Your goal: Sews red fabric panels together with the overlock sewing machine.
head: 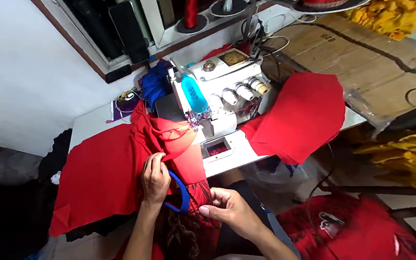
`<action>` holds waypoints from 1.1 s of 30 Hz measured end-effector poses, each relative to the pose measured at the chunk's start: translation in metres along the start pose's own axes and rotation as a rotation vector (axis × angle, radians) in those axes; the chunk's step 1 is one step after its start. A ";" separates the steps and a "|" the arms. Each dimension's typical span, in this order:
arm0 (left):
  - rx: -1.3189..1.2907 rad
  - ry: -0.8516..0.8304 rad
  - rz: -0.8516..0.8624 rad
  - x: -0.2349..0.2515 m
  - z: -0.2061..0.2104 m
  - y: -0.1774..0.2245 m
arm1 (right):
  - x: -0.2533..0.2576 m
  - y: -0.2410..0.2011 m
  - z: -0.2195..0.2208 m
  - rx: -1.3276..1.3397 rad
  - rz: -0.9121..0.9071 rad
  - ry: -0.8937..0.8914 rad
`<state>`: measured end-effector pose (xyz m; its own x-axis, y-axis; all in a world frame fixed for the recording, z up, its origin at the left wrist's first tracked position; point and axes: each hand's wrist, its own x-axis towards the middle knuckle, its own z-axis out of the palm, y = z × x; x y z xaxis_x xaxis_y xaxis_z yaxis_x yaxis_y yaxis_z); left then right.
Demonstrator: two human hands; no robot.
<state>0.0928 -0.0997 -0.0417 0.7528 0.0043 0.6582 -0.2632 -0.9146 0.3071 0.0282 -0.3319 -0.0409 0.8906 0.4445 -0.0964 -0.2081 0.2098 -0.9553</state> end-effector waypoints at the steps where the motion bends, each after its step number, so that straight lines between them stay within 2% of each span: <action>1: -0.039 -0.011 -0.009 0.000 -0.005 -0.002 | 0.001 0.000 -0.003 -0.006 0.017 -0.019; 6: -0.191 -0.040 -0.118 0.014 -0.031 0.011 | 0.011 0.005 -0.019 -0.114 0.093 -0.018; 9: -0.251 -0.059 -0.155 0.018 -0.038 0.026 | 0.026 -0.001 -0.025 -0.349 0.095 0.189; 12: -0.138 -0.137 -0.117 0.025 -0.044 0.047 | 0.056 -0.018 -0.025 -0.437 0.035 0.364; 16: 0.085 -0.163 0.000 0.033 -0.052 0.080 | 0.093 -0.030 -0.028 -0.301 0.100 0.347; 19: 0.105 -0.160 -0.020 0.033 -0.057 0.107 | 0.089 -0.020 -0.035 -0.247 -0.004 0.326; 23: 0.061 -0.181 -0.032 0.035 -0.053 0.130 | 0.077 -0.014 -0.037 -0.229 -0.066 0.407; 27: 0.052 -0.220 0.006 0.042 -0.043 0.142 | 0.077 -0.011 -0.034 -0.204 -0.084 0.454; 33: 0.237 -0.231 0.017 0.058 -0.024 0.141 | 0.082 -0.016 -0.027 -0.225 -0.153 0.523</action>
<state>0.0847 -0.2186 0.0557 0.8737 -0.0783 0.4802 -0.1492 -0.9825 0.1113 0.1150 -0.3222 -0.0412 0.9968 -0.0770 -0.0230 -0.0213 0.0225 -0.9995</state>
